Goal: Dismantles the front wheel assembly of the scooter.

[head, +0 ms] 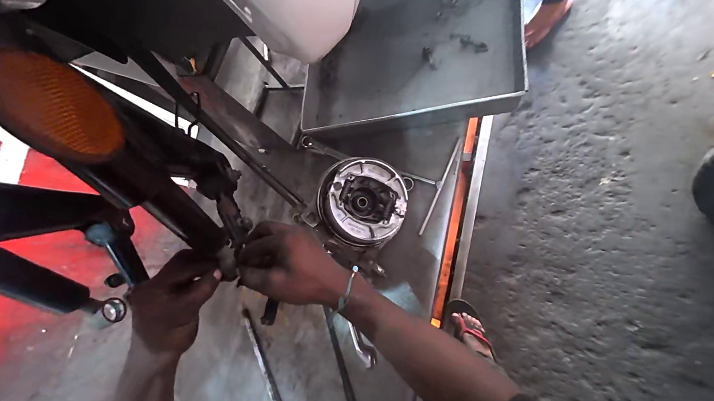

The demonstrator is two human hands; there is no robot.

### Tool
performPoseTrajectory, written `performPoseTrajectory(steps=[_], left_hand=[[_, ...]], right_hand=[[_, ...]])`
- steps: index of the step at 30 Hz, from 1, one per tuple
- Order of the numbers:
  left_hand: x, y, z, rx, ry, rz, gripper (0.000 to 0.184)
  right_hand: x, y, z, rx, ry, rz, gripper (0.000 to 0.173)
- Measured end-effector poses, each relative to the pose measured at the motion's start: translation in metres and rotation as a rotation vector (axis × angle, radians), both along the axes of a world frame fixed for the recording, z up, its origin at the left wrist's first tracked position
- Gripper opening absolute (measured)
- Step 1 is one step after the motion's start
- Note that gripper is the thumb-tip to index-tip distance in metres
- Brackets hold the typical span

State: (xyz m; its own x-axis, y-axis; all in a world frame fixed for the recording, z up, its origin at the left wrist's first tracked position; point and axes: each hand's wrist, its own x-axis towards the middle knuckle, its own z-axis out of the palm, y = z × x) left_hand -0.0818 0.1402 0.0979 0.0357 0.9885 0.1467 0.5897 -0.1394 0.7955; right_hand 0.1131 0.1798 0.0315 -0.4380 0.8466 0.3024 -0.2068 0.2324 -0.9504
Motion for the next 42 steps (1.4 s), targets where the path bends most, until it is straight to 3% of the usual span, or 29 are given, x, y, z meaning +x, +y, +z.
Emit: performPoseTrajectory(steps=[7, 13, 18, 26, 30, 34, 37, 42], left_hand=[[-0.005, 0.002, -0.001, -0.059, -0.040, 0.022, 0.019], [0.006, 0.002, 0.018, -0.153, 0.117, 0.017, 0.017], [0.017, 0.006, 0.028, -0.253, 0.126, 0.029, 0.020], [0.013, 0.005, 0.014, -0.110, 0.208, 0.057, 0.008], [0.015, 0.004, 0.013, -0.112, 0.103, 0.087, 0.013], [0.006, 0.010, 0.004, -0.120, -0.064, 0.066, 0.019], [-0.001, 0.013, 0.000, -0.074, -0.085, 0.008, 0.020], [-0.004, 0.015, 0.002, -0.109, -0.097, 0.004, 0.022]], right_hand=[[0.011, 0.012, 0.011, -0.035, -0.082, 0.136, 0.015], [0.009, 0.023, 0.014, -0.017, -0.169, 0.210, 0.015], [0.005, 0.013, 0.021, -0.125, -0.195, 0.100, 0.017], [0.001, 0.002, 0.023, -0.195, -0.281, -0.056, 0.020], [0.023, 0.017, 0.003, -0.378, -0.279, -0.171, 0.018], [0.056, 0.000, 0.018, -0.291, -0.291, -0.184, 0.016], [0.065, -0.027, 0.008, -0.330, -0.221, -0.205, 0.015], [0.071, -0.072, -0.026, -0.701, 0.128, -0.117, 0.010]])
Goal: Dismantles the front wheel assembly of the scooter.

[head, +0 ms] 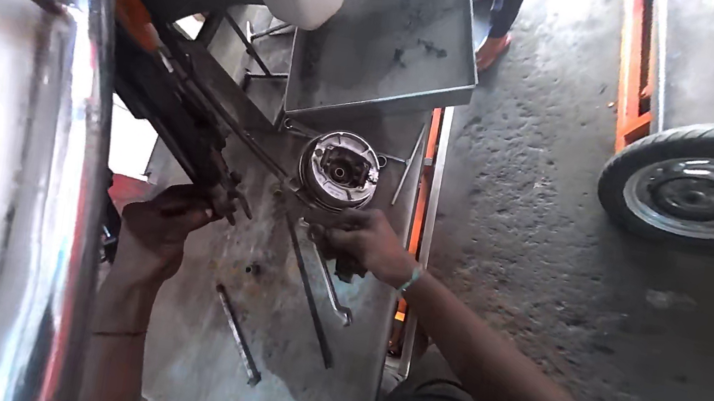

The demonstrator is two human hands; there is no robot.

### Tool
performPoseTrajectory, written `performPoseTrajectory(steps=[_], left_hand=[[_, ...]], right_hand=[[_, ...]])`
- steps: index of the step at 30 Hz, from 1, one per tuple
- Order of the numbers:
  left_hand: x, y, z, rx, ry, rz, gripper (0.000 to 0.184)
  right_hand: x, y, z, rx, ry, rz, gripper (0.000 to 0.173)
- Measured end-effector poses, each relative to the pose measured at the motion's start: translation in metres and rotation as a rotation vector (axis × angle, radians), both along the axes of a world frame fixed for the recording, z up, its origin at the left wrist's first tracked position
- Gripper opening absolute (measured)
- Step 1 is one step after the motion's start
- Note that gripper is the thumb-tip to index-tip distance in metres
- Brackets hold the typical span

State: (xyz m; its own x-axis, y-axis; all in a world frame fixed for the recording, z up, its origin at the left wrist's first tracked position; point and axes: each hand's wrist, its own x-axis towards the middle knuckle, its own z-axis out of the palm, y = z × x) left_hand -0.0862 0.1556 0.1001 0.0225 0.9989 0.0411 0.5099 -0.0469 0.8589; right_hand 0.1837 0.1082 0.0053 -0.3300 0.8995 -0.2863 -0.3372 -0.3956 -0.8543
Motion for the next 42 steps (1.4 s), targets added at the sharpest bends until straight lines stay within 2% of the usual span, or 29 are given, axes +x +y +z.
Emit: performPoseTrajectory(steps=[2, 4, 7, 12, 15, 18, 20, 22, 24, 26, 28, 30, 31, 33, 35, 36, 37, 39, 40, 42], left_hand=[[-0.002, 0.001, 0.001, -0.013, -0.007, -0.031, 0.022], [-0.004, 0.003, -0.001, -0.015, -0.036, -0.069, 0.022], [-0.007, 0.005, -0.003, -0.029, -0.056, -0.089, 0.022], [-0.030, -0.009, -0.010, -0.163, -0.058, 0.030, 0.024], [-0.033, -0.033, -0.023, -0.195, -0.348, 0.126, 0.032], [-0.011, -0.058, -0.057, -0.227, -0.650, 0.383, 0.035], [0.012, -0.076, -0.081, -0.298, -0.695, 0.519, 0.029], [0.037, -0.103, -0.098, -0.373, -0.635, 0.527, 0.024], [0.058, -0.130, -0.106, -0.437, -0.520, 0.358, 0.030], [0.075, -0.149, -0.109, -0.459, -0.411, 0.291, 0.030], [0.082, -0.154, -0.105, -0.427, -0.420, 0.451, 0.022], [0.069, -0.158, -0.092, -0.443, -0.480, 0.626, 0.017], [0.058, -0.166, -0.086, -0.439, -0.474, 0.684, 0.016], [0.035, -0.195, -0.082, -0.438, -0.328, 0.716, 0.019], [0.028, -0.231, -0.083, -0.517, -0.160, 0.660, 0.016], [0.032, -0.251, -0.087, -0.583, -0.080, 0.573, 0.013], [0.041, -0.270, -0.091, -0.657, 0.013, 0.455, 0.018], [0.066, -0.295, -0.104, -0.830, 0.222, 0.257, 0.049], [0.076, -0.303, -0.112, -0.895, 0.328, 0.207, 0.063], [0.084, -0.316, -0.125, -0.877, 0.440, 0.215, 0.070]], right_hand=[[-0.001, -0.011, -0.003, -0.116, 0.082, -0.038, 0.013], [0.000, -0.017, -0.003, -0.148, 0.138, -0.072, 0.015], [0.003, -0.021, 0.001, -0.097, 0.203, -0.075, 0.017], [0.004, -0.022, 0.002, -0.050, 0.212, -0.068, 0.016], [0.001, -0.023, 0.002, -0.137, 0.143, -0.026, 0.013], [-0.021, -0.024, -0.017, -0.188, 0.066, 0.011, 0.013], [-0.038, -0.028, -0.036, -0.202, -0.032, 0.033, 0.013], [-0.045, -0.038, -0.045, -0.245, -0.174, 0.072, 0.015], [-0.046, -0.051, -0.044, -0.253, -0.251, 0.166, 0.018], [-0.048, -0.065, -0.043, -0.126, -0.252, 0.325, 0.019], [-0.051, -0.069, -0.039, 0.040, -0.232, 0.470, 0.022], [-0.051, -0.065, -0.032, 0.098, -0.195, 0.519, 0.030], [-0.048, -0.063, -0.028, 0.083, -0.185, 0.512, 0.032], [-0.038, -0.059, -0.025, -0.011, -0.186, 0.415, 0.030], [-0.024, -0.053, -0.026, -0.131, -0.189, 0.279, 0.027], [-0.018, -0.051, -0.029, -0.162, -0.201, 0.229, 0.025], [-0.013, -0.051, -0.032, -0.172, -0.224, 0.204, 0.024], [-0.006, -0.058, -0.042, -0.135, -0.287, 0.207, 0.021], [-0.004, -0.064, -0.047, -0.115, -0.322, 0.228, 0.019], [0.001, -0.081, -0.057, -0.112, -0.363, 0.268, 0.018]])
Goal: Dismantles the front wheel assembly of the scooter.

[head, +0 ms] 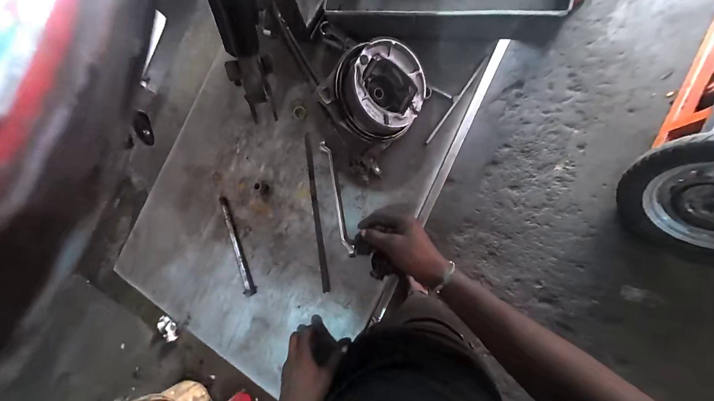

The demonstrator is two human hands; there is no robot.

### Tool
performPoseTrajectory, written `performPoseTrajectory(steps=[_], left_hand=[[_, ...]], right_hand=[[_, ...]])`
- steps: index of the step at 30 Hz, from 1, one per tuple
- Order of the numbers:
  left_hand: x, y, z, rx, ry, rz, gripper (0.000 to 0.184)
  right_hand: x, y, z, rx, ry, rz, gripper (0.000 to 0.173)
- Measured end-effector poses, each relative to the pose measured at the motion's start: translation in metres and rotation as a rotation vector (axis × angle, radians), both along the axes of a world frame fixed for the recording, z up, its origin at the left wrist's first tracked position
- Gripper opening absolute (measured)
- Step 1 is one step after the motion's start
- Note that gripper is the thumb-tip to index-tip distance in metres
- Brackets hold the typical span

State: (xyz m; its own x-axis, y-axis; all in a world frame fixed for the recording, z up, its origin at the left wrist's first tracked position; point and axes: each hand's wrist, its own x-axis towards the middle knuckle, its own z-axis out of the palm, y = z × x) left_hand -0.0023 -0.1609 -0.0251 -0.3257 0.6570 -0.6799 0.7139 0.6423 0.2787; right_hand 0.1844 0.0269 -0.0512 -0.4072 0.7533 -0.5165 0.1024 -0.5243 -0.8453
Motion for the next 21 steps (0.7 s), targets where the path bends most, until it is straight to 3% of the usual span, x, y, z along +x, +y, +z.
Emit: performPoseTrajectory(steps=[5, 10, 12, 15, 18, 19, 21], left_hand=[[-0.009, -0.033, -0.002, 0.134, 0.032, 0.087, 0.056], [-0.008, -0.070, -0.002, 0.310, 0.035, 0.222, 0.051], [-0.005, -0.083, -0.002, 0.522, 0.139, 0.348, 0.042], [-0.019, -0.091, -0.002, 0.732, 0.358, 0.728, 0.032], [-0.033, -0.115, -0.023, 0.557, 0.177, 1.197, 0.034], [-0.030, -0.120, -0.030, 0.514, 0.060, 1.264, 0.036], [-0.018, -0.111, -0.026, 0.504, 0.003, 1.148, 0.039]], right_hand=[[0.006, -0.035, -0.014, -0.170, -0.031, -0.006, 0.016], [0.008, -0.031, -0.012, -0.137, -0.068, 0.014, 0.017], [0.007, -0.027, -0.011, -0.111, -0.066, 0.010, 0.018], [0.005, -0.020, -0.006, -0.066, -0.039, -0.029, 0.018], [-0.002, -0.021, 0.001, -0.053, -0.027, -0.037, 0.017], [-0.005, -0.022, 0.002, -0.054, -0.022, -0.019, 0.016], [-0.014, -0.029, 0.004, -0.039, 0.012, 0.017, 0.015]])
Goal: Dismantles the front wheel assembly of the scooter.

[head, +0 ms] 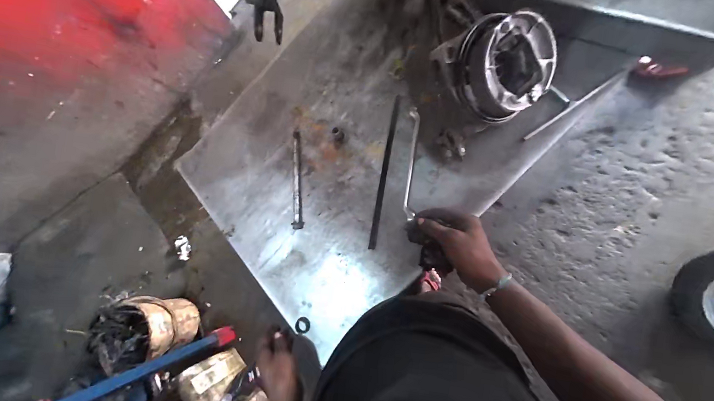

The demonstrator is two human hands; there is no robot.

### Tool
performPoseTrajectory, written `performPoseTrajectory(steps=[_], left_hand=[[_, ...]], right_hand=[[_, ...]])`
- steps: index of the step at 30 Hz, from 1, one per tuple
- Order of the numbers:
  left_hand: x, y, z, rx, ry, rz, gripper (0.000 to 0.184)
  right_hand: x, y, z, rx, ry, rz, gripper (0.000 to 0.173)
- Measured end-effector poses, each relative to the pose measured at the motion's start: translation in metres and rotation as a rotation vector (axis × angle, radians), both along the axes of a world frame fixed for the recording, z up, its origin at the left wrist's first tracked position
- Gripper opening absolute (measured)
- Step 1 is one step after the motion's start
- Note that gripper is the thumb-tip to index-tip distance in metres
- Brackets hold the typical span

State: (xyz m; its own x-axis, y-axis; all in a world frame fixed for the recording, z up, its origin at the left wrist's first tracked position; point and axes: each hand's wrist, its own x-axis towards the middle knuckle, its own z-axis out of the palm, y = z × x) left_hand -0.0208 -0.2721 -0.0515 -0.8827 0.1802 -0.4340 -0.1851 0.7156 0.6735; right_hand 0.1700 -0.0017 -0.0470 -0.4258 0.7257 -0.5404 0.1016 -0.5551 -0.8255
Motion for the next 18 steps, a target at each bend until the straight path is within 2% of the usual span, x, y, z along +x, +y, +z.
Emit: performPoseTrajectory(steps=[4, 8, 11, 13, 14, 16, 18], left_hand=[[0.027, 0.018, 0.016, -0.185, 0.352, -0.329, 0.038], [0.038, 0.007, -0.002, -0.248, 0.444, -0.539, 0.048], [0.031, 0.008, -0.006, -0.182, 0.479, -0.689, 0.032], [0.015, 0.031, -0.004, -0.037, 0.379, -0.662, 0.033], [0.007, 0.056, 0.002, 0.050, 0.265, -0.595, 0.032], [-0.006, 0.126, 0.017, 0.297, -0.051, -0.372, 0.028], [-0.016, 0.207, 0.034, 0.588, -0.463, -0.224, 0.033]], right_hand=[[-0.005, -0.011, 0.008, 0.055, 0.019, 0.087, 0.015], [-0.006, -0.018, 0.013, 0.061, -0.037, 0.138, 0.018], [0.002, -0.019, 0.009, 0.083, -0.046, 0.126, 0.019], [0.011, -0.017, 0.004, 0.063, -0.017, 0.085, 0.019], [0.015, -0.017, 0.001, 0.051, -0.013, 0.057, 0.019], [0.025, -0.018, -0.003, 0.014, -0.006, -0.002, 0.020], [0.036, -0.019, -0.003, -0.031, 0.025, -0.075, 0.022]])
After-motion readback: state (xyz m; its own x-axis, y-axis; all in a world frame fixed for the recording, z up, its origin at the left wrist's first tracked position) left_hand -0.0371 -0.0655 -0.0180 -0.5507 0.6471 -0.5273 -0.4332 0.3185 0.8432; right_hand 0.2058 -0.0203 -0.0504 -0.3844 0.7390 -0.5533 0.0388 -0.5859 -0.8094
